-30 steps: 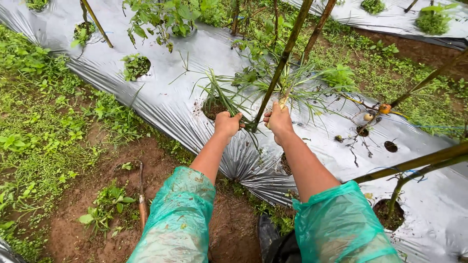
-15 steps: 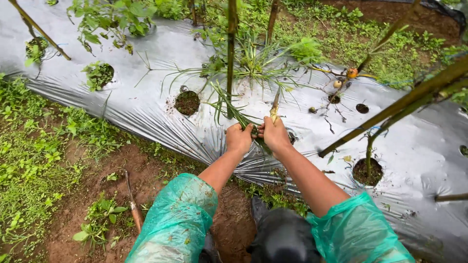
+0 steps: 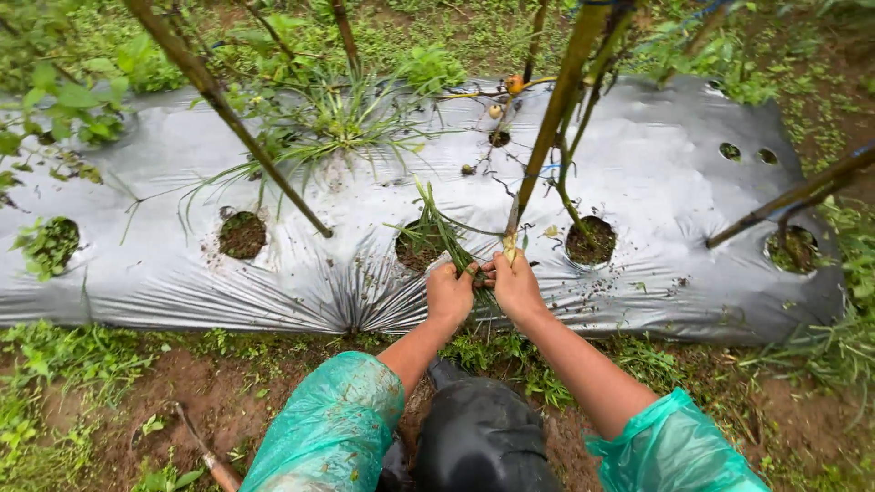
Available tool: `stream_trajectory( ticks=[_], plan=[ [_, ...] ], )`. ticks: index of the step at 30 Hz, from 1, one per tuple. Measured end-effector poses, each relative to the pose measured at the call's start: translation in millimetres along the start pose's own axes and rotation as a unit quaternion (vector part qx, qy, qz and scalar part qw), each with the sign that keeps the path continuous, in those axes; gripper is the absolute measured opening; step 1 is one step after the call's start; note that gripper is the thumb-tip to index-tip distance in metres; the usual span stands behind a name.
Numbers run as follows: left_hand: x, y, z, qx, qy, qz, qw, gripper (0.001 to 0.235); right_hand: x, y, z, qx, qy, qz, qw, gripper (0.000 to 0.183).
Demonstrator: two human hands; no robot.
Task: Weeding a garden bed covered in plastic mulch using hands and a small sickle.
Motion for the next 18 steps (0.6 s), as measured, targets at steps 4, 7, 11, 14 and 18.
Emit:
stream_trajectory(
  ticks=[4, 7, 11, 14, 18],
  plan=[
    [11.0, 31.6, -27.8, -0.059, 0.058, 0.008, 0.997, 0.049, 27.0, -28.5, -20.5, 0.019, 0.003, -0.019, 1.0, 0.07],
    [33.1, 44.2, -48.2, -0.099, 0.091, 0.022, 0.991, 0.051, 43.6, -40.9, -37.7, 0.021, -0.015, 0.035, 0.999, 0.067],
    [27.1, 95.6, -49.5, -0.175, 0.146, 0.089, 0.97, 0.049, 78.0, -67.9, -43.8, 0.053, 0.0, 0.064, 0.997, 0.066],
    [30.5, 140.1, -51.5, -0.231, 0.179, 0.102, 0.951, 0.045, 117.6, -93.1, -33.4, 0.106, 0.023, 0.107, 0.988, 0.06],
    [8.6, 210.3, -61.7, -0.327, 0.204, 0.092, 0.918, 0.043, 156.2, -137.0, -49.1, 0.188, 0.085, 0.111, 0.972, 0.056]
  ],
)
Point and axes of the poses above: each hand's wrist, its own z-axis towards the middle knuckle, its own y-axis out of the palm, x = y × z, the point moved 2 cm from there along z, towards the middle knuckle, and after that the axes turned 5 degrees about -z, right-handed, at the moved point
